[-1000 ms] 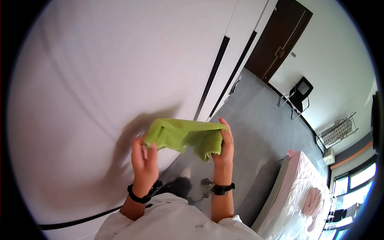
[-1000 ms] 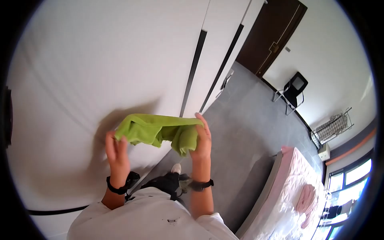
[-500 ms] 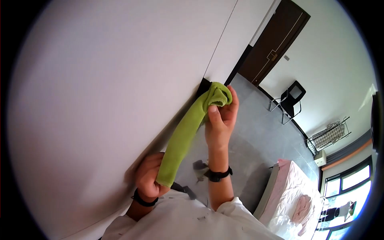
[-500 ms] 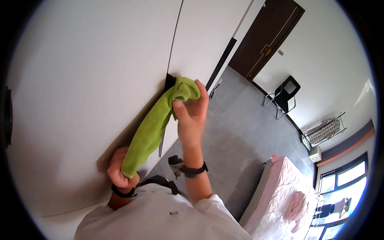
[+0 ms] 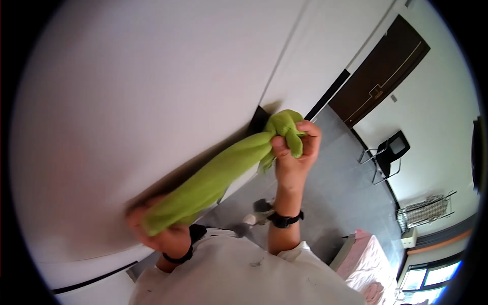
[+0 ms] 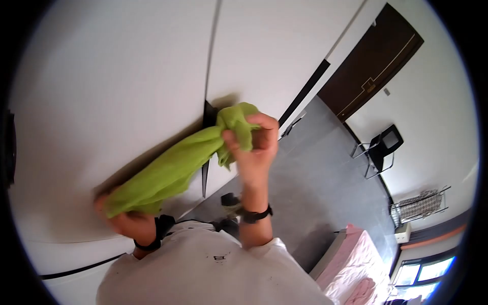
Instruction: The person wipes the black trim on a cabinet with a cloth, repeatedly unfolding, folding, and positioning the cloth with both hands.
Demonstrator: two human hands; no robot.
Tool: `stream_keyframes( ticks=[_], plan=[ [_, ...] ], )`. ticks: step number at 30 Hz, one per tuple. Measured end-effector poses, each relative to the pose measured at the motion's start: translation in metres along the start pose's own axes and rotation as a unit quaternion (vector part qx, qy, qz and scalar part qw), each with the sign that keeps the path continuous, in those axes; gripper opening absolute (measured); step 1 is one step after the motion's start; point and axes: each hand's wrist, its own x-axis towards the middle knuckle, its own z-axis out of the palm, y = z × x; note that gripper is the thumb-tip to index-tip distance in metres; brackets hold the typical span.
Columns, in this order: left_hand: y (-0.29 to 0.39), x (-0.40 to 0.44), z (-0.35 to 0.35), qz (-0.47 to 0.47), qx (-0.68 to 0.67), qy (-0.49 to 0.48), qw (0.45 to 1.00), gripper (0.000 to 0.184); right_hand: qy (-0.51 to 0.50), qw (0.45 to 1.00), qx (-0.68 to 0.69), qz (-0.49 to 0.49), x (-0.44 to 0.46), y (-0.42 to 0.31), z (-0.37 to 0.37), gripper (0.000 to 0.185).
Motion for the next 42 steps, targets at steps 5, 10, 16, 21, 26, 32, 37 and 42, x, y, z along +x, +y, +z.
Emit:
stream_keyframes(
  ticks=[5,10,16,21,26,32,37,42],
  plan=[
    [0.04,0.025,0.006,0.152,0.489,-0.024,0.859,0.055,-0.117,0.993,0.019,0.006,0.035,0.002,-0.051,0.029],
    [0.046,0.023,0.018,-0.068,0.184,0.149,0.969,0.022,0.018,0.989,-0.128,0.068,0.049,-0.014,-0.031,0.028],
    [0.053,0.018,0.05,-0.088,0.096,0.126,0.983,0.022,0.063,0.989,-0.123,0.06,0.069,0.01,-0.054,0.021],
    [0.036,0.005,0.029,-0.066,-0.056,-0.007,0.996,0.026,0.07,0.976,-0.175,0.105,0.073,0.015,-0.039,0.017],
    [0.039,0.003,0.028,-0.134,-0.326,-0.07,0.933,0.026,0.071,0.989,-0.037,0.126,0.067,0.032,-0.033,0.011],
    [0.047,-0.021,-0.016,-0.199,0.146,-0.02,0.969,0.047,0.038,0.983,-0.15,0.1,0.066,0.049,-0.051,0.02],
    [0.036,-0.041,-0.015,-0.256,0.253,-0.041,0.932,0.049,-0.006,0.975,-0.112,0.191,0.058,0.039,-0.055,0.027],
    [0.012,-0.048,0.0,-0.343,0.043,0.06,0.936,0.048,-0.068,0.947,-0.027,0.312,0.043,0.057,-0.083,0.027]
  ],
)
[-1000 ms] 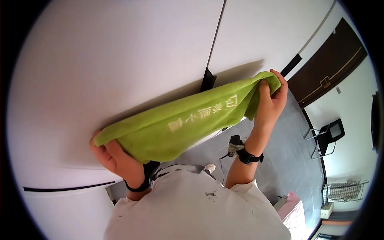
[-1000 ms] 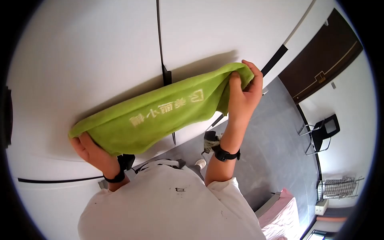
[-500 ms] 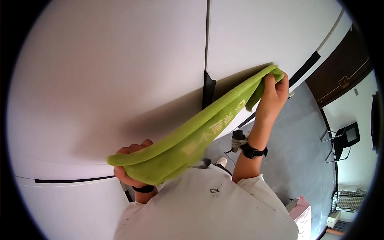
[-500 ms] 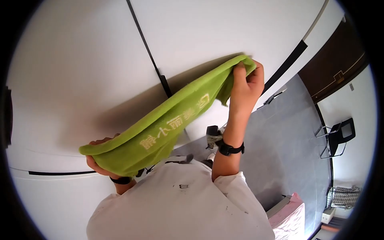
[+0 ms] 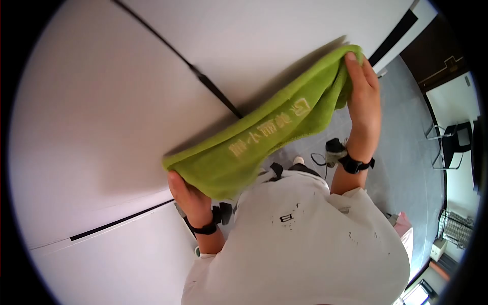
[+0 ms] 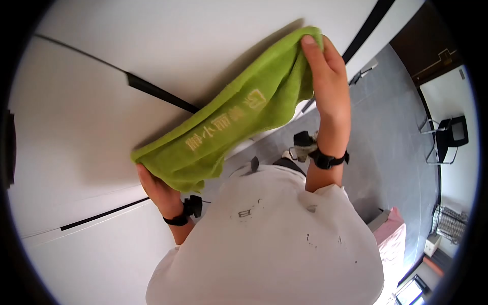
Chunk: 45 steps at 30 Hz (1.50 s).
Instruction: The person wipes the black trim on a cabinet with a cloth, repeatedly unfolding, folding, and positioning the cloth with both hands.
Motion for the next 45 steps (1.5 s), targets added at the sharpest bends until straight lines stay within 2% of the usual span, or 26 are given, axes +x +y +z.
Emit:
stream_keyframes(
  ticks=[1,3,5,6,8,9,11,12,13,15,16,18,19,23,27,28,30,32,36,38,39,40,41,43,44,45],
  plan=[
    [0.0,0.001,-0.003,-0.012,0.022,-0.016,1.0,0.044,0.005,1.0,-0.006,0.012,0.003,0.01,-0.01,0.027],
    [-0.013,0.008,-0.003,-0.037,0.045,-0.023,0.998,0.04,-0.031,0.991,-0.1,0.083,0.012,0.039,-0.034,0.029],
    [-0.035,0.017,-0.004,-0.067,0.163,-0.006,0.984,0.036,-0.024,0.989,-0.105,0.096,0.009,0.06,-0.041,0.033],
    [-0.049,0.017,-0.009,-0.079,0.166,0.009,0.983,0.036,-0.056,0.991,-0.053,0.105,0.009,0.072,-0.051,0.035],
    [-0.065,0.014,-0.018,-0.097,0.179,-0.06,0.977,0.041,-0.09,0.985,0.032,0.142,0.005,0.09,-0.071,0.034],
    [-0.067,0.013,-0.021,-0.103,0.184,-0.056,0.976,0.041,-0.089,0.984,0.033,0.151,0.003,0.099,-0.077,0.034],
    [-0.079,0.009,-0.027,-0.141,0.224,-0.15,0.953,0.047,-0.094,0.983,0.011,0.156,-0.003,0.116,-0.094,0.027],
    [-0.088,0.009,-0.033,-0.146,0.222,-0.146,0.953,0.047,-0.105,0.983,-0.052,0.145,-0.005,0.122,-0.101,0.023],
    [-0.093,0.006,-0.04,-0.124,0.274,-0.167,0.939,0.039,-0.111,0.981,-0.056,0.149,-0.008,0.123,-0.114,0.023],
    [-0.093,-0.004,-0.044,-0.077,0.378,-0.209,0.899,0.025,-0.263,0.939,-0.182,0.129,-0.01,0.114,-0.145,0.022],
    [-0.094,-0.005,-0.041,-0.061,0.361,-0.189,0.911,0.014,-0.276,0.934,-0.184,0.136,-0.008,0.113,-0.153,0.023],
    [-0.092,-0.005,-0.04,-0.078,0.391,-0.179,0.9,0.015,-0.284,0.932,-0.166,0.149,-0.007,0.11,-0.16,0.024],
    [-0.097,-0.005,-0.045,-0.092,0.418,-0.172,0.887,0.016,-0.291,0.932,-0.149,0.158,-0.01,0.112,-0.161,0.025],
    [-0.09,-0.009,-0.041,-0.121,0.32,-0.141,0.929,0.034,-0.283,0.94,-0.146,0.124,-0.008,0.099,-0.159,0.031],
    [-0.081,-0.012,-0.023,-0.082,0.262,-0.115,0.955,0.04,-0.265,0.952,-0.061,0.138,-0.004,0.101,-0.16,0.038],
    [-0.079,-0.011,-0.028,-0.088,0.312,-0.109,0.94,0.04,-0.266,0.952,-0.019,0.152,-0.004,0.104,-0.163,0.04],
    [-0.07,-0.014,-0.023,-0.091,0.358,-0.102,0.924,0.039,-0.254,0.955,-0.048,0.147,0.0,0.102,-0.172,0.036],
    [-0.066,-0.01,-0.024,-0.046,0.41,-0.111,0.904,0.035,-0.24,0.958,-0.07,0.143,0.001,0.102,-0.168,0.032],
    [-0.055,-0.009,-0.026,-0.013,0.464,-0.125,0.877,0.027,-0.172,0.974,-0.12,0.09,-0.003,0.099,-0.156,0.017],
    [-0.052,-0.008,-0.029,0.112,0.509,-0.153,0.84,0.017,-0.162,0.972,-0.144,0.088,-0.001,0.096,-0.154,0.013],
    [-0.049,-0.007,-0.028,0.112,0.507,-0.153,0.841,0.017,-0.184,0.949,-0.256,-0.023,0.002,0.092,-0.151,0.013],
    [-0.046,-0.005,-0.029,0.152,0.512,-0.162,0.83,0.013,-0.202,0.9,-0.362,-0.135,0.003,0.091,-0.146,0.013],
    [-0.045,-0.006,-0.032,0.192,0.517,-0.171,0.817,0.009,-0.204,0.898,-0.365,-0.136,0.0,0.09,-0.142,0.013],
    [-0.053,-0.01,-0.047,0.21,0.488,-0.164,0.831,0.009,-0.275,0.944,-0.168,-0.073,-0.005,0.093,-0.133,0.015],
    [-0.058,-0.014,-0.063,0.073,0.36,-0.136,0.92,0.011,-0.28,0.942,-0.169,-0.074,-0.006,0.099,-0.139,0.015],
    [-0.06,-0.018,-0.074,-0.065,0.217,-0.101,0.969,0.013,-0.303,0.948,-0.093,0.004,-0.006,0.101,-0.147,0.015]
  ],
)
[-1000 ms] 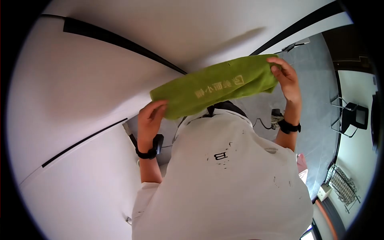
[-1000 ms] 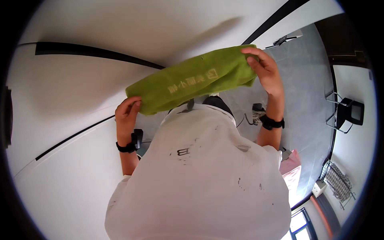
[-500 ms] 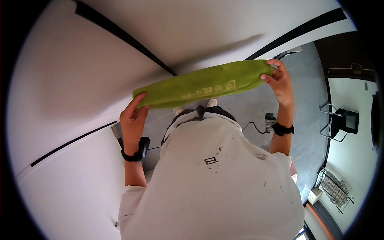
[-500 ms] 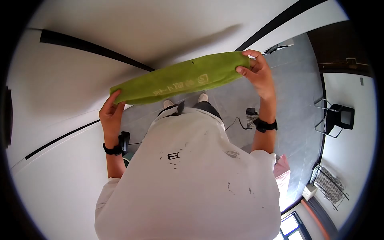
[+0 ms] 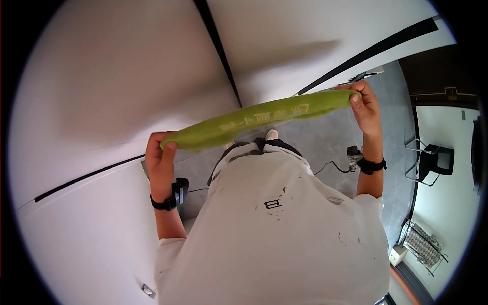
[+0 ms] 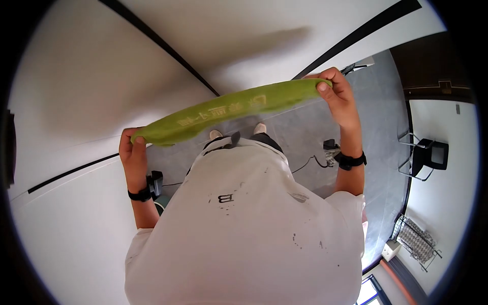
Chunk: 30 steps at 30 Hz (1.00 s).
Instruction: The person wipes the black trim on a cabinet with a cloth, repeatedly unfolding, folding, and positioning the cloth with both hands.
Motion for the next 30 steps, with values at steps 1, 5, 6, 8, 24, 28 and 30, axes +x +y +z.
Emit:
stream_keyframes(
  ticks=[1,5,6,8,24,28,30],
  plan=[
    [-0.004,0.001,-0.004,-0.015,-0.087,-0.016,0.996,0.017,-0.028,0.994,0.096,0.048,-0.001,0.001,-0.004,0.015],
    [0.019,-0.003,0.013,-0.049,-0.129,0.005,0.991,0.014,0.002,0.986,0.146,0.083,0.0,-0.018,0.008,0.014],
    [0.025,-0.005,0.016,-0.057,-0.143,0.007,0.988,0.015,0.022,0.989,0.138,0.048,0.0,-0.018,0.008,0.015],
    [0.028,-0.006,0.015,-0.06,-0.158,0.012,0.986,0.018,0.037,0.991,0.132,0.009,0.002,-0.016,0.007,0.016],
    [0.021,0.006,-0.016,-0.017,0.391,-0.325,0.861,0.018,-0.335,0.859,-0.388,-0.002,0.013,-0.04,0.036,0.018],
    [0.026,0.003,0.009,0.181,0.617,-0.283,0.712,0.015,-0.308,0.755,-0.578,-0.036,0.009,-0.025,0.038,0.014],
    [0.021,0.009,0.019,0.21,0.682,-0.263,0.65,0.016,-0.276,0.742,-0.609,0.049,0.008,-0.023,0.039,0.015]
  ],
)
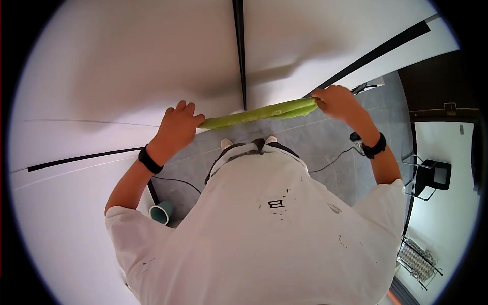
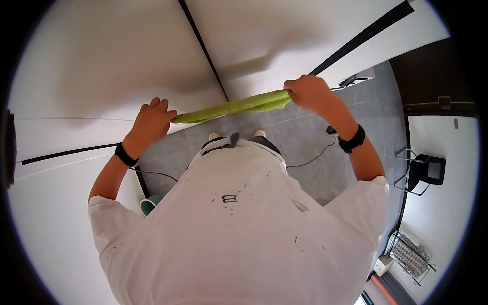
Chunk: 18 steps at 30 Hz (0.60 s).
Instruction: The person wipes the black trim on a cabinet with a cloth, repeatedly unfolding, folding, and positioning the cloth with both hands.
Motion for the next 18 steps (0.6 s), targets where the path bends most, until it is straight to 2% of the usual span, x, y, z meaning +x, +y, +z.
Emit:
stream_keyframes(
  ticks=[2,3,4,5,6,8,9,11,14,18],
  plan=[
    [0.001,0.007,0.005,-0.037,0.019,-0.017,0.999,0.017,0.01,1.0,0.026,-0.006,0.0,0.006,0.006,0.017],
    [0.002,0.012,-0.001,-0.032,0.019,-0.021,0.999,0.017,0.002,0.989,0.136,0.057,-0.002,0.003,0.001,0.018],
    [0.005,0.016,0.001,-0.077,-0.001,-0.035,0.996,0.016,-0.008,0.963,0.243,0.12,-0.003,0.002,0.001,0.019],
    [0.007,0.02,0.003,-0.122,-0.021,-0.046,0.991,0.016,0.01,0.942,0.306,0.14,-0.004,0.002,0.009,0.02],
    [0.009,0.021,0.006,-0.121,-0.023,-0.044,0.991,0.016,0.011,0.942,0.304,0.142,-0.004,0.002,0.017,0.02],
    [0.013,0.027,0.009,-0.158,-0.113,0.019,0.981,0.015,0.059,0.945,0.284,0.151,-0.006,0.008,0.029,0.019],
    [0.012,0.027,0.01,-0.157,-0.114,0.016,0.981,0.015,0.056,0.945,0.285,0.153,-0.008,0.006,0.031,0.019],
    [0.006,0.028,0.014,-0.128,-0.22,-0.021,0.967,0.014,0.089,0.922,0.35,0.139,-0.009,0.002,0.036,0.021],
    [0.003,0.026,0.019,-0.095,-0.234,-0.058,0.966,0.014,0.052,0.95,0.285,0.113,-0.01,0.0,0.032,0.022],
    [0.009,0.02,0.006,-0.094,-0.282,-0.06,0.953,0.015,0.047,0.939,0.322,0.109,-0.006,0.005,0.042,0.022]
  ],
)
